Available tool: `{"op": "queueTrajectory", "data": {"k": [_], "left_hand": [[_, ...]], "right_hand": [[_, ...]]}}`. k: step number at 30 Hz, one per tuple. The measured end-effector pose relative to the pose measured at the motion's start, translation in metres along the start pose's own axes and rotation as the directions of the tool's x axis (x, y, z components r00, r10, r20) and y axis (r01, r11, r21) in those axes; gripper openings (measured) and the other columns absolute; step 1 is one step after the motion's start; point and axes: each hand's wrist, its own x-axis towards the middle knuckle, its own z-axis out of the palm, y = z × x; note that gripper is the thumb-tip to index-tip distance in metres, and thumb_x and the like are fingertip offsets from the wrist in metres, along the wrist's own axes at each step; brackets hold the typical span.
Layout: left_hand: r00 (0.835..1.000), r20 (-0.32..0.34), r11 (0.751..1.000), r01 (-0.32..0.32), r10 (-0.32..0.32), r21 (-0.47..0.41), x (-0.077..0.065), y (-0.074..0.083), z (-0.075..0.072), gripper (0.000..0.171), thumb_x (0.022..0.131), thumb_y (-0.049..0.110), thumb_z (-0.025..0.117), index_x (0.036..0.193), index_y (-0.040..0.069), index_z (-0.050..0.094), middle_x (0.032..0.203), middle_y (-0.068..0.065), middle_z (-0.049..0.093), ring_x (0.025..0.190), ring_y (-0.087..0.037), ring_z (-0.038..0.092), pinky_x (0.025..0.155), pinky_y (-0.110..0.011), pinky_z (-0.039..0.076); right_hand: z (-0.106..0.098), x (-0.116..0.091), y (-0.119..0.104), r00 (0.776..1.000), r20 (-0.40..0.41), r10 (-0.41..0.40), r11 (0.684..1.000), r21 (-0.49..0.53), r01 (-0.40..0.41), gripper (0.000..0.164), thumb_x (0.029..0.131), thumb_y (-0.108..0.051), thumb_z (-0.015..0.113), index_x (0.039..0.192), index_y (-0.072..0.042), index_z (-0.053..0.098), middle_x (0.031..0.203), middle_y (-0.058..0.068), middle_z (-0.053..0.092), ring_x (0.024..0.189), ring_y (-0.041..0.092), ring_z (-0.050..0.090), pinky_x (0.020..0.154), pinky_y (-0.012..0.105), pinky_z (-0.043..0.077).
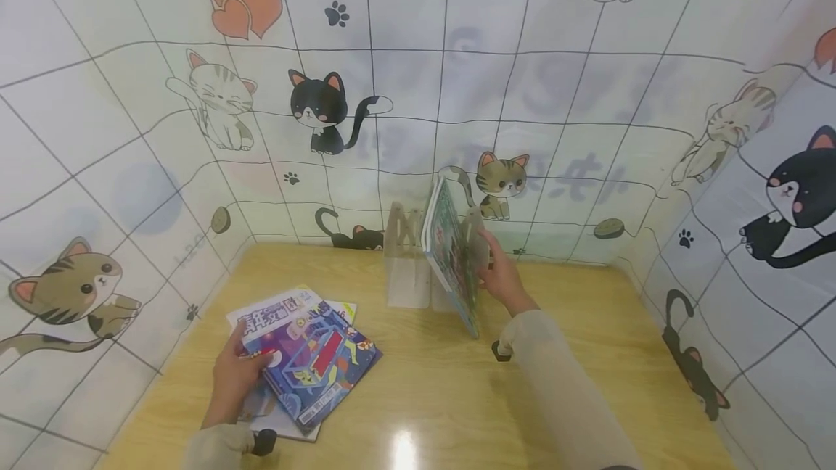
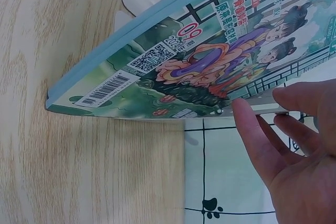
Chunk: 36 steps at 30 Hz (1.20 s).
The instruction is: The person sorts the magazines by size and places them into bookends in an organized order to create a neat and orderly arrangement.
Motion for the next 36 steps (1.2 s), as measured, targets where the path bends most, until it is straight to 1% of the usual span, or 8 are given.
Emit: {"op": "queueTrajectory", "data": {"k": [2,4,10,14,21,27,31,36], "left_hand": [[1.0,-0.016,1.0,-0.018,0.017,-0.02,-0.001,0.002,0.001,0.092,0.073,0.009,0.066,0.136,0.04,0.007,0.129,-0.026,0.032,0.095,-0.032,0.047,0.065,-0.035,0.045],[0.999,-0.033,0.998,-0.038,0.037,-0.051,-0.002,0.005,0.001,0.092,0.073,0.005,0.066,0.135,0.044,0.009,0.127,-0.025,0.035,0.09,-0.03,0.049,0.061,-0.034,0.046],[0.995,-0.026,0.985,-0.099,0.096,-0.142,-0.004,0.013,0.002,0.09,0.076,-0.002,0.06,0.132,0.049,0.011,0.134,-0.017,0.031,0.105,-0.032,0.047,0.068,-0.031,0.048],[0.991,-0.026,0.973,-0.137,0.135,-0.187,-0.003,0.015,0.005,0.087,0.078,-0.002,0.059,0.131,0.05,0.014,0.134,-0.011,0.033,0.106,-0.03,0.048,0.07,-0.026,0.047],[0.989,-0.05,0.961,-0.146,0.138,-0.234,-0.006,0.017,0.01,0.081,0.079,0.001,0.059,0.129,0.052,0.02,0.134,-0.007,0.035,0.105,-0.028,0.048,0.069,-0.026,0.047],[0.987,-0.071,0.952,-0.159,0.146,-0.26,-0.009,0.02,0.011,0.079,0.078,0.002,0.061,0.13,0.048,0.023,0.132,-0.009,0.037,0.102,-0.026,0.049,0.067,-0.022,0.047],[0.988,-0.058,0.949,-0.155,0.145,-0.273,-0.013,0.027,0.01,0.078,0.078,0.005,0.063,0.13,0.048,0.024,0.129,-0.011,0.04,0.098,-0.025,0.051,0.066,-0.023,0.048],[0.984,-0.047,0.945,-0.181,0.174,-0.274,-0.022,0.04,0.01,0.077,0.078,0.007,0.063,0.129,0.05,0.025,0.127,-0.01,0.043,0.097,-0.023,0.053,0.066,-0.026,0.048]], "right_hand": [[-0.001,0.0,0.001,1.0,0.006,0.005,1.0,-0.005,-0.005,0.09,0.077,0.01,0.054,0.127,-0.055,0.016,0.129,0.017,0.033,0.093,0.033,0.052,0.055,0.038,0.049],[-0.001,0.0,0.001,1.0,0.01,0.008,1.0,0.0,-0.008,0.091,0.077,0.01,0.054,0.126,-0.056,0.016,0.129,0.016,0.034,0.093,0.033,0.052,0.056,0.039,0.049],[-0.001,-0.001,0.0,1.0,0.01,0.0,1.0,0.012,-0.001,0.09,0.077,0.011,0.052,0.127,-0.055,0.016,0.129,0.016,0.033,0.094,0.035,0.052,0.05,0.029,0.049],[-0.002,-0.001,0.0,1.0,0.002,0.006,1.0,0.016,-0.006,0.09,0.078,0.011,0.052,0.126,-0.055,0.017,0.129,0.015,0.033,0.091,0.034,0.053,0.049,0.029,0.049],[-0.002,-0.001,0.001,1.0,0.01,0.019,1.0,0.02,-0.019,0.09,0.078,0.011,0.051,0.126,-0.056,0.016,0.128,0.016,0.032,0.091,0.035,0.053,0.051,0.031,0.049],[-0.001,-0.001,0.002,1.0,0.012,0.014,1.0,0.022,-0.015,0.09,0.078,0.011,0.052,0.126,-0.056,0.016,0.125,0.016,0.034,0.092,0.037,0.052,0.05,0.029,0.049],[-0.001,-0.001,0.002,1.0,0.009,0.002,1.0,0.015,-0.002,0.09,0.078,0.011,0.052,0.126,-0.056,0.016,0.123,0.017,0.036,0.091,0.035,0.053,0.05,0.029,0.049],[-0.001,-0.001,0.001,1.0,0.014,-0.001,1.0,0.008,0.001,0.089,0.078,0.009,0.052,0.127,-0.055,0.015,0.123,0.016,0.036,0.09,0.032,0.053,0.05,0.029,0.049]]}}
